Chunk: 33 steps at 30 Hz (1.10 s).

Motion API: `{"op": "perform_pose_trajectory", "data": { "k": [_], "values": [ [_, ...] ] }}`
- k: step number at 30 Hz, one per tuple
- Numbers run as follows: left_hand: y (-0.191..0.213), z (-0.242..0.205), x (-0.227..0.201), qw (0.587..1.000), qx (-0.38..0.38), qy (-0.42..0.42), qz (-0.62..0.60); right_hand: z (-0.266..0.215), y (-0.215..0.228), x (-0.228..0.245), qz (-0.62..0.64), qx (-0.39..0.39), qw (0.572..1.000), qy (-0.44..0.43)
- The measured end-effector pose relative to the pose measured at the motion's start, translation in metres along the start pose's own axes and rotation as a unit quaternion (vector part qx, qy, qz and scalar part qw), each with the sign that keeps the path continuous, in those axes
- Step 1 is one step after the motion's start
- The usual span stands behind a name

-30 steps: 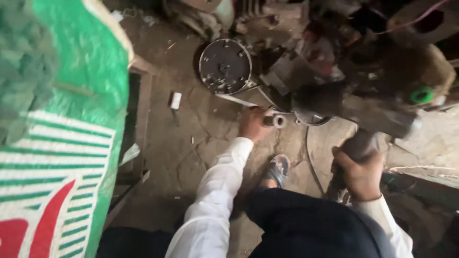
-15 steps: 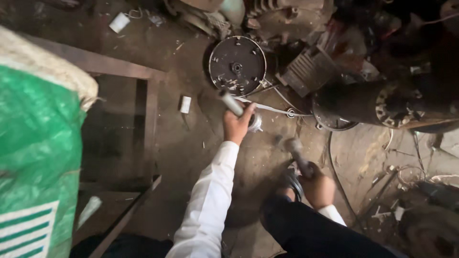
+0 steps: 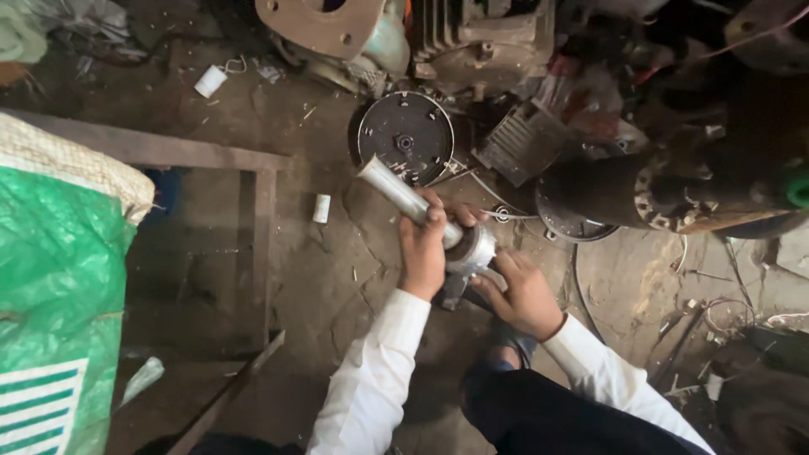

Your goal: The person assembles an electric motor by inserting a rotor into a stator and securing it with a green end cap. They use a hammer to tap the rotor into place and a wrench to tighten the end cap bolts.

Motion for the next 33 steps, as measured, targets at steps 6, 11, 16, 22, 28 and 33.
{"op": "perform_pose_trajectory", "data": {
  "k": [6, 11, 16, 22, 28, 33],
  "values": [
    [-0.028, -0.002, -0.033, 0.998, -0.026, -0.002, -0.063, -0.012, 0.007, -0.023, 0.121, -0.059, 0.99, -0.044],
    [0.009, 0.001, -0.062, 0.992, -0.064, -0.11, 0.001, -0.035, -0.011, -0.078, 0.386, -0.033, 0.916, -0.102],
    [0.119, -0.005, -0.032, 0.866, -0.26, -0.077, 0.419, -0.058, -0.031, -0.111, 0.614, -0.073, 0.764, -0.185],
    [0.182, -0.075, 0.047, 0.642, -0.259, 0.102, 0.715, -0.037, -0.041, -0.025, 0.787, 0.156, 0.582, -0.132],
    [0.183, -0.089, 0.071, 0.65, -0.24, 0.088, 0.716, -0.037, -0.048, -0.021, 0.787, 0.2, 0.547, -0.204],
    [0.181, -0.083, 0.074, 0.635, -0.178, 0.032, 0.751, -0.03, -0.038, -0.011, 0.79, 0.189, 0.561, -0.158]
  ]
}}
Point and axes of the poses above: each hand's wrist, its own z-axis towards the middle knuckle, its own y-axis out of the back of the hand, x = y × z, the point moved 8 cm from there along z, towards the middle knuckle, and after that the axes turned 12 degrees about z, right-handed, at the moved point
